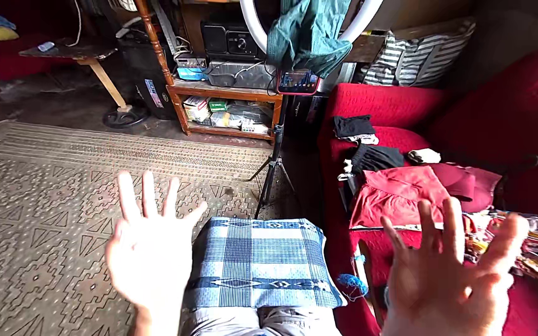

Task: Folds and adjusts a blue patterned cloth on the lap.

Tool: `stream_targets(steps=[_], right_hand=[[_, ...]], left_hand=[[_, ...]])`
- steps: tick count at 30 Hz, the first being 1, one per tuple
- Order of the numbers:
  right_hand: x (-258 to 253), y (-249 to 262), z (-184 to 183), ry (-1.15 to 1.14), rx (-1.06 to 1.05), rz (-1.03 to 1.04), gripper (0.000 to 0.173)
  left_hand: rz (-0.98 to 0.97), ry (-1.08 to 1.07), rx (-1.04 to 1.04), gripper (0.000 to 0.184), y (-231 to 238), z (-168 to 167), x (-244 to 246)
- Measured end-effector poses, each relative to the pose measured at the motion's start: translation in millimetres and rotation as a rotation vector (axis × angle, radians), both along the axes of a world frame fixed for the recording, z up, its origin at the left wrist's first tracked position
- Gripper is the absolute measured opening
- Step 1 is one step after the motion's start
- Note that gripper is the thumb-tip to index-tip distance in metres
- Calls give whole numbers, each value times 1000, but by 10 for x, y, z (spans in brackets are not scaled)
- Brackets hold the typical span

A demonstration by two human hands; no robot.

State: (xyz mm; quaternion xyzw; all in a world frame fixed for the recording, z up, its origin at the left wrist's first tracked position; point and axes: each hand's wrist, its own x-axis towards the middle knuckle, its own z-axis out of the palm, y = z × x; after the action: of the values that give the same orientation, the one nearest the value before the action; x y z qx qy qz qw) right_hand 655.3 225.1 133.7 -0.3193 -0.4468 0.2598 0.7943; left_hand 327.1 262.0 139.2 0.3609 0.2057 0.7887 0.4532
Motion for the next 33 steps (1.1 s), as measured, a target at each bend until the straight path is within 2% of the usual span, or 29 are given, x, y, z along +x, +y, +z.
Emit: stream_targets(steps=[2,5,7,9,12,16,18,20,33], right_hand=[[-301,-85,-135,-1,108,-22,83],[-865,-150,-326,-190,212,-6,72],[-1260,-155,-418,-276,259,-26,78],[-1444,-175,-443,-257,282,-42,84],[-1402,-318,-360,-398,286,-18,90],[-1384,-452,-186,-430,297,-4,70],[-1335,-421,-238,-457,318,61,82],[-1368,-371,-291,-396,322,32,90],[-1370,-327,-312,-367,321,70,87]], left_hand=[[-31,-115,29,78,-188,-165,281],[-204,-185,111,83,-463,-353,797],[-278,-169,133,88,-633,-318,1063],[-247,-184,155,91,-714,-200,1125],[-226,-228,137,100,-775,-99,1145],[-260,-265,135,97,-831,-84,1176],[-290,-290,128,98,-829,-85,1177],[-313,-294,111,98,-821,-96,1167],[-387,-303,89,99,-793,-78,1150]])
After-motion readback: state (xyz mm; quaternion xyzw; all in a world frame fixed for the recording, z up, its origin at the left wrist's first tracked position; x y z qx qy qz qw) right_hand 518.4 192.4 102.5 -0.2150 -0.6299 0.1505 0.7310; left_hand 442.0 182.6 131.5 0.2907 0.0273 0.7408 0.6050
